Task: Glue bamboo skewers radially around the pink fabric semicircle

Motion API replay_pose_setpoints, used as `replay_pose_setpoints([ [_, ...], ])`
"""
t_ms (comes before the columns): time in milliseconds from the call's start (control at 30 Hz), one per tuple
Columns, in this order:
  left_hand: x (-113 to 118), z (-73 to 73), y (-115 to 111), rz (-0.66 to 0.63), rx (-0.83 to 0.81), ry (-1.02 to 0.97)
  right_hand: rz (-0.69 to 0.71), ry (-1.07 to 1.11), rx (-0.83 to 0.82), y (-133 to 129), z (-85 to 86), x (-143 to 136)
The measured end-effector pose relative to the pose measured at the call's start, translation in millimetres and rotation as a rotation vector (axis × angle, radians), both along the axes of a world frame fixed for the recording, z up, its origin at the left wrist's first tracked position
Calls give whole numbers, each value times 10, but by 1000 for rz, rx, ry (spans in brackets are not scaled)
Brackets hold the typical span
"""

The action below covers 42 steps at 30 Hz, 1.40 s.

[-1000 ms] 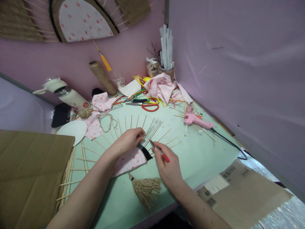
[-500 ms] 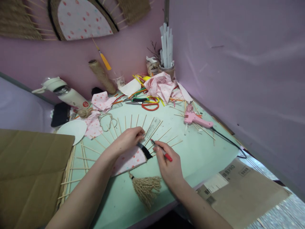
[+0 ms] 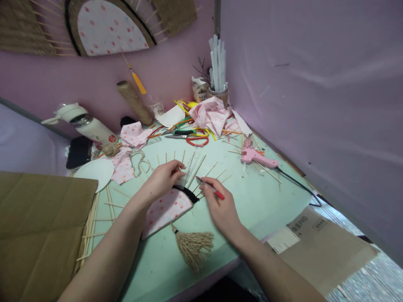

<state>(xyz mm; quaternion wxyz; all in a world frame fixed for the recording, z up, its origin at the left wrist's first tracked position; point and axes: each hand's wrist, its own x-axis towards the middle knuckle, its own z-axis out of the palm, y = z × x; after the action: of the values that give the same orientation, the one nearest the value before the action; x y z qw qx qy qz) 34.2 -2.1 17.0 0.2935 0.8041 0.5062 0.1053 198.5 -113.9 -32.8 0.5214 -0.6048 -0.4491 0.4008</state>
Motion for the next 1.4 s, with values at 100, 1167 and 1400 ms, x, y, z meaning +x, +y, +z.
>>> replay_pose_setpoints([
  [100,28,-20,-12,9,-15,-11,28,39,-20,98,20,46],
  [1167,56,-156,10,-89,-11,59,96,-13,76,57,-59,190],
  [1400,51,-167,12,-87,-18,48,95,-16,65,70,-49,186],
])
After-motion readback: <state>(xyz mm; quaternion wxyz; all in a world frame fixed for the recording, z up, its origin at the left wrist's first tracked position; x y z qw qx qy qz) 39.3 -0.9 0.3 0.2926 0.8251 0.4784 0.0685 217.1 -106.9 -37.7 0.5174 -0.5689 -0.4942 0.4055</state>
